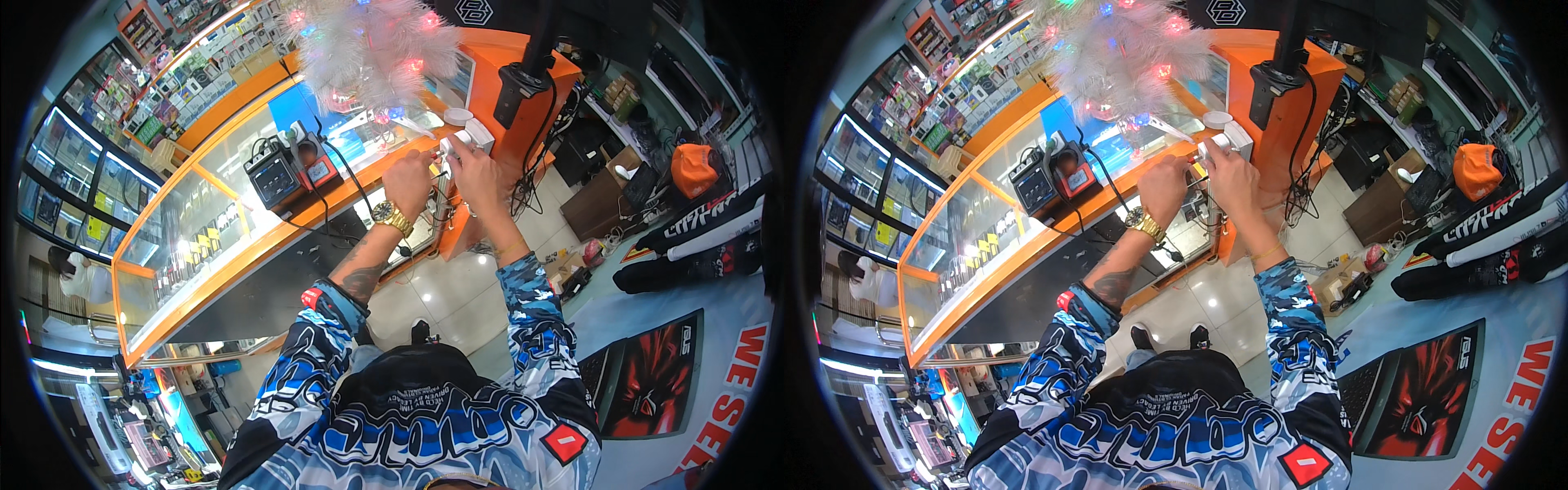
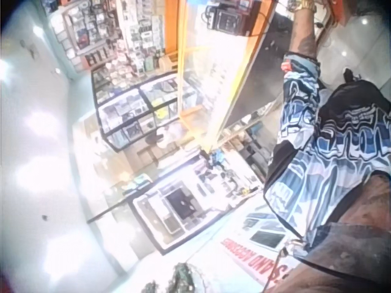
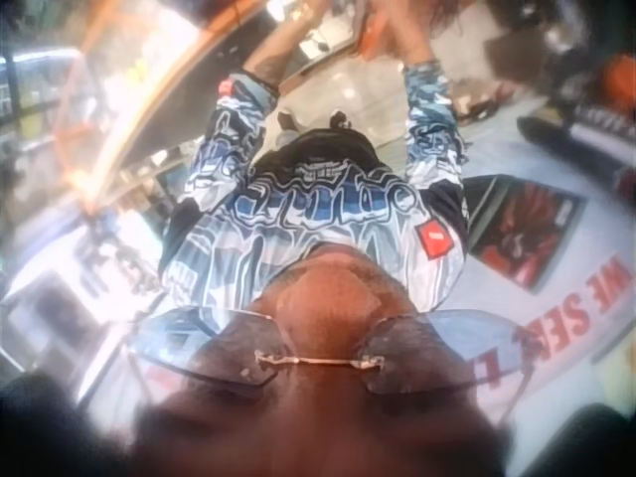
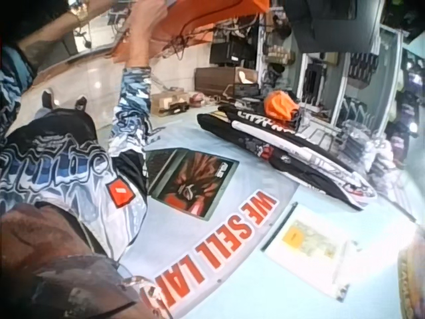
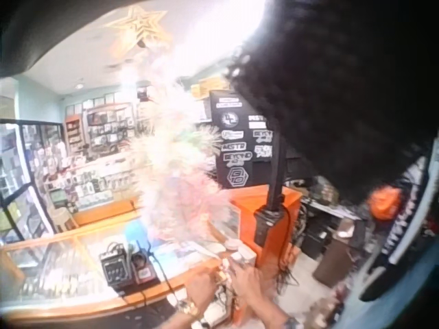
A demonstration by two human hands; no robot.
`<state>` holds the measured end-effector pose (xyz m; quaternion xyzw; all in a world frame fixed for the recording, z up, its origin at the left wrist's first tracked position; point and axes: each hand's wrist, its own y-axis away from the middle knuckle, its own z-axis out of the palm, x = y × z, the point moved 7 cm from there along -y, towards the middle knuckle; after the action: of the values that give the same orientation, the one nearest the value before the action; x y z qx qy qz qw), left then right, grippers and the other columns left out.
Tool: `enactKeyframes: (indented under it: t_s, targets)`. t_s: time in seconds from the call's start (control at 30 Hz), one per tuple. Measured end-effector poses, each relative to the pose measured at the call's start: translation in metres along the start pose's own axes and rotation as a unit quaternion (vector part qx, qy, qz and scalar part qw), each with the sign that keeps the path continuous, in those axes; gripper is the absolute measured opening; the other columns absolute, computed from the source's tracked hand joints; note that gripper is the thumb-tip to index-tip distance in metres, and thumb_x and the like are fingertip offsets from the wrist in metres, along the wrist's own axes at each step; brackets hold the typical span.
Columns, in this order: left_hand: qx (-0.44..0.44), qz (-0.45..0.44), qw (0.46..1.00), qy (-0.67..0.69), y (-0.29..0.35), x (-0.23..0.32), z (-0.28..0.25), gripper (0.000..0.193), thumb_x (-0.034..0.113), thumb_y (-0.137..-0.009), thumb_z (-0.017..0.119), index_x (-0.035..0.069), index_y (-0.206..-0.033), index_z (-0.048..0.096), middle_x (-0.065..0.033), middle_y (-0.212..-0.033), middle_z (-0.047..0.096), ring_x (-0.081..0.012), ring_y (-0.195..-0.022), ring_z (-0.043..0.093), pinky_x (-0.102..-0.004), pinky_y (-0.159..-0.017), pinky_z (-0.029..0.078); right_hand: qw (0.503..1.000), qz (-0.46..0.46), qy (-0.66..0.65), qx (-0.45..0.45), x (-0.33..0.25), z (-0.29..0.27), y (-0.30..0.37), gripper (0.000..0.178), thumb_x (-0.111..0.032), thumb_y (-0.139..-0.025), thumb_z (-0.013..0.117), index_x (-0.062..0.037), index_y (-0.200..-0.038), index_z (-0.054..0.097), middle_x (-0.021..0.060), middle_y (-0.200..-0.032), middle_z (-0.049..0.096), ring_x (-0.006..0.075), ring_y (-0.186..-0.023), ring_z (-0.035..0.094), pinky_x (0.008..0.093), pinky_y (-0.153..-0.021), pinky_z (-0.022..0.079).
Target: The person applies adhesive to a smartphone battery and places it into the phone's chassis. They then press the back cover onto the device, connect a charging cable to test the phone, and finally place the device into a black bag.
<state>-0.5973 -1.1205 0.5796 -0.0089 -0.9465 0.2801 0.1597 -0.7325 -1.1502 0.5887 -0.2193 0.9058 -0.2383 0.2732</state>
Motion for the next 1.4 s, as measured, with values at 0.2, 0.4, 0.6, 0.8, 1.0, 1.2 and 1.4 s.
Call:
enactKeyframes:
  t_s: [0.2,0.4,0.6,0.8,1.0,1.2,1.4]
  targets:
    - [0.024,0.019,0.999,0.013,0.004,0.005,-0.003,0.014,0.018,-0.089,0.056,0.012,-0.084,0.067,-0.0075,-0.074,0.062,-0.0292,-0.064,0.065,-0.0415,-0.054,0.049,0.994,-0.005,0.033,-0.100,-0.005,-0.003,-0.009,0.040,-0.019,-0.086,0.065,-0.0176,-0.126,0.060,0.0163,-0.085,0.068,0.0359,-0.078,0.066,0.0456,-0.069,0.053]
    - [0.050,0.002,0.999,0.014,0.006,0.005,-0.002,0.013,0.018,-0.088,0.058,0.011,-0.082,0.067,-0.0085,-0.072,0.061,-0.0299,-0.062,0.064,-0.0425,-0.053,0.049,0.992,-0.042,0.039,-0.115,-0.004,-0.005,-0.023,0.033,-0.019,-0.086,0.064,-0.0162,-0.119,0.061,0.0142,-0.081,0.068,0.0346,-0.077,0.067,0.0463,-0.069,0.053]
    - [-0.025,-0.051,0.996,0.069,-0.001,-0.002,0.010,0.016,0.021,-0.087,0.063,0.009,-0.086,0.073,-0.0106,-0.072,0.066,-0.0305,-0.063,0.065,-0.0402,-0.056,0.051,0.991,-0.072,0.042,-0.106,0.003,-0.003,-0.024,0.031,-0.023,-0.086,0.066,-0.0149,-0.116,0.061,0.0145,-0.078,0.068,0.0352,-0.073,0.068,0.0458,-0.064,0.053]
    - [-0.167,-0.161,0.936,0.265,-0.001,-0.025,0.029,0.019,0.021,-0.089,0.063,0.006,-0.088,0.075,-0.0128,-0.069,0.068,-0.0218,-0.056,0.063,-0.0342,-0.056,0.048,0.988,-0.072,0.076,-0.112,-0.001,-0.003,-0.027,0.034,-0.028,-0.087,0.065,-0.0155,-0.118,0.061,0.0152,-0.076,0.067,0.0360,-0.073,0.067,0.0468,-0.065,0.053]
    - [-0.180,-0.206,0.919,0.285,-0.002,-0.030,0.029,0.020,0.022,-0.086,0.069,0.003,-0.090,0.075,-0.0117,-0.069,0.070,-0.0176,-0.056,0.064,-0.0315,-0.056,0.048,0.988,-0.070,0.069,-0.115,0.000,-0.006,-0.028,0.033,-0.029,-0.087,0.064,-0.0167,-0.118,0.061,0.0140,-0.074,0.067,0.0355,-0.073,0.067,0.0473,-0.065,0.052]
    - [-0.039,-0.168,0.966,0.194,0.007,-0.019,0.005,0.019,0.019,-0.080,0.074,0.005,-0.093,0.075,-0.0153,-0.073,0.070,-0.0245,-0.060,0.067,-0.0335,-0.059,0.052,0.988,-0.076,0.057,-0.125,-0.003,-0.004,-0.027,0.032,-0.028,-0.087,0.064,-0.0160,-0.117,0.062,0.0138,-0.071,0.066,0.0352,-0.070,0.066,0.0472,-0.063,0.052]
    - [0.034,-0.056,0.987,0.149,0.011,-0.004,-0.003,0.015,0.019,-0.080,0.071,0.009,-0.090,0.075,-0.0120,-0.076,0.069,-0.0298,-0.064,0.066,-0.0382,-0.059,0.052,0.984,-0.080,0.071,-0.144,-0.004,-0.008,-0.026,0.028,-0.026,-0.090,0.062,-0.0159,-0.117,0.060,0.0127,-0.075,0.067,0.0353,-0.071,0.067,0.0478,-0.064,0.052]
